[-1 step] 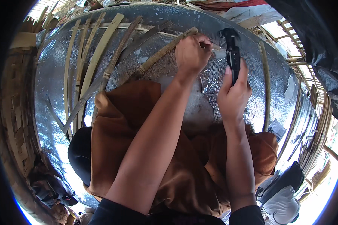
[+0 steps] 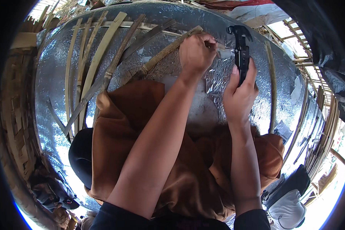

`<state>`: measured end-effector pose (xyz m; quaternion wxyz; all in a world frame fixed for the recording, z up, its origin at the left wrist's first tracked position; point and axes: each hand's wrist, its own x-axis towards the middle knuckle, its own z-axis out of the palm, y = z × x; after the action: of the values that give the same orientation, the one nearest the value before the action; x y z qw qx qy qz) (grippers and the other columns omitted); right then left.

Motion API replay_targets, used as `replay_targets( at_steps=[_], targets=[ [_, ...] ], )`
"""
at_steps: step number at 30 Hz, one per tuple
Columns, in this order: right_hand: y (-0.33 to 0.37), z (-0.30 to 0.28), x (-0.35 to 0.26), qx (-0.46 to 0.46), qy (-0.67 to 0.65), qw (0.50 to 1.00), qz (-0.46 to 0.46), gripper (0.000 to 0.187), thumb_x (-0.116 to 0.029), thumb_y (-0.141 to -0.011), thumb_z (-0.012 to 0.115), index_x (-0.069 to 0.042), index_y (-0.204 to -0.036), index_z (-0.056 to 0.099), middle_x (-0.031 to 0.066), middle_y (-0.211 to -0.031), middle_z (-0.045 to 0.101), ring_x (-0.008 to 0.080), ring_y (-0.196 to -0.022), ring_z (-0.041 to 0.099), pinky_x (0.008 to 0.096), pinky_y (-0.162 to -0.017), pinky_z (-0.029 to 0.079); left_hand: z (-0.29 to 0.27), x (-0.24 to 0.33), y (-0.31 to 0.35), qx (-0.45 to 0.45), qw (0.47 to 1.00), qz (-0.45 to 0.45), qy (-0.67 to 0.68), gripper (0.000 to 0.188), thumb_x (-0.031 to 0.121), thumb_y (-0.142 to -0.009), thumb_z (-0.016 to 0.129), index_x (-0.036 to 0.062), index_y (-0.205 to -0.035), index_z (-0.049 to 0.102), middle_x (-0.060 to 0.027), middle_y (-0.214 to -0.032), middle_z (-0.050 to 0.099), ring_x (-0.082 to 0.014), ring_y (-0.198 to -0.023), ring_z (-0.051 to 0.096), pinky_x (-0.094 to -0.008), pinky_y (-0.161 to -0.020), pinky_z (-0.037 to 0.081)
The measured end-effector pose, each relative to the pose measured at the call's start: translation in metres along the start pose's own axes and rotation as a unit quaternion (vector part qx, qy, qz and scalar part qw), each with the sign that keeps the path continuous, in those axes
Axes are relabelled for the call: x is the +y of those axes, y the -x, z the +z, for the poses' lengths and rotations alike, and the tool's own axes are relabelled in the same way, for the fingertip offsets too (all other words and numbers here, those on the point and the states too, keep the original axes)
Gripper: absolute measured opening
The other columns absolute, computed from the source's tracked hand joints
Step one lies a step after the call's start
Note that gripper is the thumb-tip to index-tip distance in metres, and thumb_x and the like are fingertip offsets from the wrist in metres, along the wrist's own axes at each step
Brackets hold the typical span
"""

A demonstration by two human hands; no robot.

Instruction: The person nails small bamboo strips onto a frame using a hammer and nails. They position each strip and drive a nail through it by hand, repeating this across several strips.

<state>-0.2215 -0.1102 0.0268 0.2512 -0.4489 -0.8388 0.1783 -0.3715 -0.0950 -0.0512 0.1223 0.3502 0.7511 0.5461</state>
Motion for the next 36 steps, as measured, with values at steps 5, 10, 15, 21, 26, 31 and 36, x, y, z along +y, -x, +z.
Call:
replay_targets(
  at_steps=[5,10,15,21,26,31,36],
  targets=[
    [-0.004,0.002,0.001,-0.047,0.044,0.998,0.007,0.042,-0.012,-0.102,0.059,0.006,-0.138,0.046,0.0309,-0.093,0.069,0.0504,-0.077,0.070,0.0550,-0.062,0.055,0.000,0.004,0.004,-0.007,1.000,-0.019,-0.004,0.007,0.019,-0.079,0.080,0.0142,-0.085,0.080,-0.0082,-0.084,0.077,-0.0304,-0.075,0.075,-0.0408,-0.071,0.059],
    [-0.005,-0.002,-0.004,0.057,-0.037,0.997,-0.033,0.041,-0.012,-0.101,0.059,0.004,-0.138,0.047,0.0294,-0.088,0.069,0.0505,-0.076,0.070,0.0551,-0.060,0.053,-0.003,0.002,0.002,-0.012,1.000,0.004,-0.014,0.008,0.019,-0.079,0.081,0.0145,-0.086,0.080,-0.0081,-0.084,0.077,-0.0300,-0.076,0.075,-0.0399,-0.072,0.059],
    [-0.005,-0.006,0.003,-0.018,-0.010,0.999,-0.028,0.041,-0.010,-0.101,0.059,0.004,-0.138,0.048,0.0299,-0.088,0.069,0.0492,-0.076,0.071,0.0539,-0.059,0.054,-0.005,0.004,0.005,-0.012,1.000,0.006,-0.010,0.010,0.016,-0.080,0.083,0.0076,-0.085,0.079,-0.0026,-0.094,0.079,-0.0203,-0.078,0.076,-0.0327,-0.073,0.059],
    [-0.006,-0.005,0.000,-0.045,0.022,0.999,-0.001,0.039,-0.013,-0.102,0.059,0.004,-0.136,0.050,0.0291,-0.087,0.069,0.0486,-0.076,0.071,0.0539,-0.059,0.055,-0.005,0.007,0.005,-0.030,0.999,-0.027,-0.018,0.011,0.018,-0.081,0.084,0.0079,-0.085,0.080,-0.0018,-0.097,0.080,-0.0204,-0.078,0.075,-0.0323,-0.074,0.059],
    [-0.007,-0.006,0.002,0.031,-0.036,0.999,-0.013,0.040,-0.013,-0.102,0.059,0.002,-0.137,0.049,0.0284,-0.083,0.069,0.0489,-0.075,0.071,0.0544,-0.058,0.055,-0.005,0.008,0.003,-0.032,0.999,-0.019,-0.027,0.010,0.017,-0.081,0.083,0.0086,-0.085,0.080,-0.0012,-0.095,0.079,-0.0204,-0.078,0.075,-0.0321,-0.075,0.059],
    [-0.004,-0.005,0.002,-0.020,-0.009,0.999,0.040,0.039,-0.011,-0.102,0.058,0.003,-0.136,0.048,0.0308,-0.085,0.069,0.0498,-0.077,0.071,0.0534,-0.058,0.054,-0.002,0.004,0.003,-0.022,0.999,-0.006,-0.037,0.008,0.016,-0.081,0.083,0.0093,-0.084,0.080,-0.0009,-0.094,0.079,-0.0210,-0.078,0.076,-0.0327,-0.075,0.059],
    [-0.008,-0.006,-0.006,0.062,-0.029,0.997,-0.022,0.039,-0.013,-0.103,0.057,0.004,-0.136,0.047,0.0309,-0.084,0.069,0.0500,-0.077,0.071,0.0548,-0.058,0.054,-0.004,0.004,0.001,-0.018,0.999,-0.004,-0.034,0.009,0.017,-0.081,0.083,0.0097,-0.083,0.079,-0.0010,-0.093,0.079,-0.0212,-0.078,0.076,-0.0333,-0.073,0.059]
  ],
)
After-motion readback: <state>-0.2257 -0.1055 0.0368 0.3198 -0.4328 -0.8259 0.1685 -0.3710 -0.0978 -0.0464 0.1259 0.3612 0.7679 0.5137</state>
